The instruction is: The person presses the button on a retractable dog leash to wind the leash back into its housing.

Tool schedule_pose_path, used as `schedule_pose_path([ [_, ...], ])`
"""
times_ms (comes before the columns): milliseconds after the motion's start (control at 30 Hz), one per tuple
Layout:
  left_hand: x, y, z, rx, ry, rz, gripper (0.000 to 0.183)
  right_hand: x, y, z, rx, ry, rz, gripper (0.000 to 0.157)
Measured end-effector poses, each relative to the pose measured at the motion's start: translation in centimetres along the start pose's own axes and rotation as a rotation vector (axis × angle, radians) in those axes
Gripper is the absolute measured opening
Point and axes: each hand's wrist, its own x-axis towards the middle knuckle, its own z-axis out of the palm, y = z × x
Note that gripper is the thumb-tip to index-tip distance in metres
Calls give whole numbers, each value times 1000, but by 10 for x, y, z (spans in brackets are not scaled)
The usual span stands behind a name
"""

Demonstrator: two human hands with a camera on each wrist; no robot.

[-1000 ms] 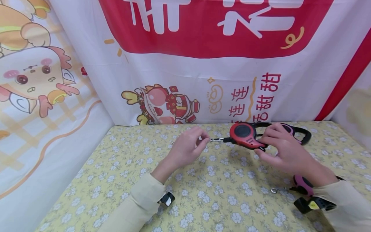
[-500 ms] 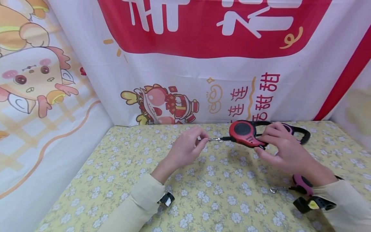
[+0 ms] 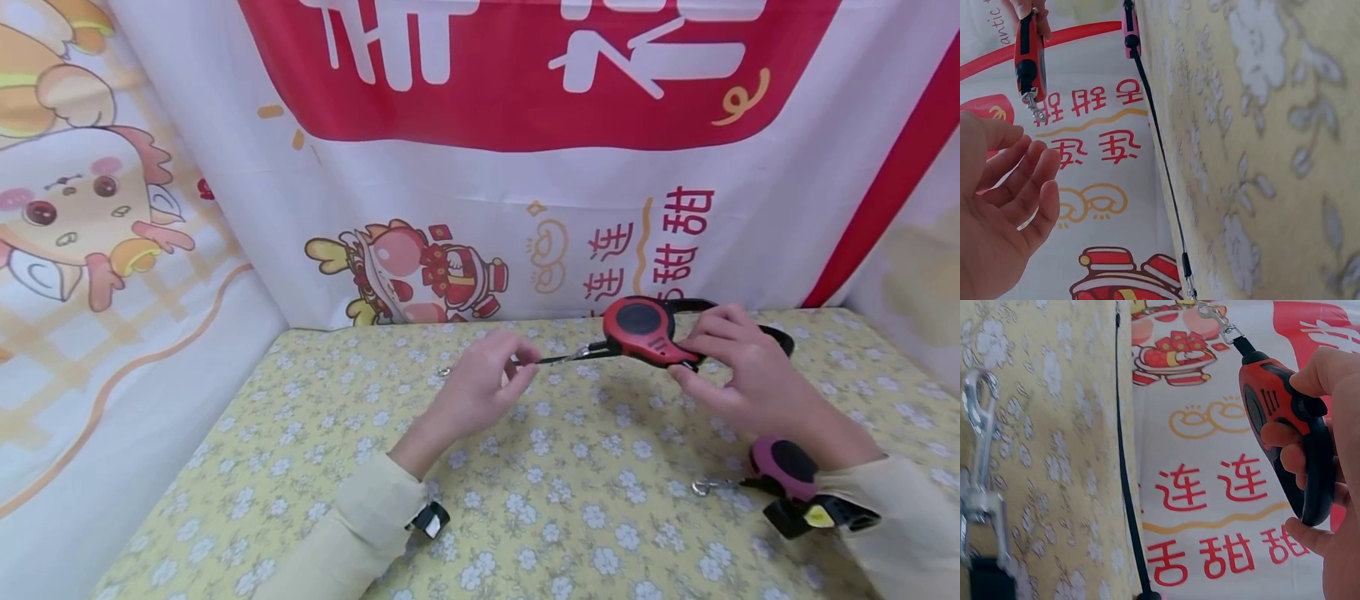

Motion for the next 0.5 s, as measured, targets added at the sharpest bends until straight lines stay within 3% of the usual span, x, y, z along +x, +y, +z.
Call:
schedule_pose_path([
  [233, 3, 3, 15, -138, -167, -101, 46, -5, 14, -15, -38, -25, 80, 29],
  [500, 19, 17, 34, -248, -265, -181, 80, -32, 38, -37, -125, -146, 206, 29],
])
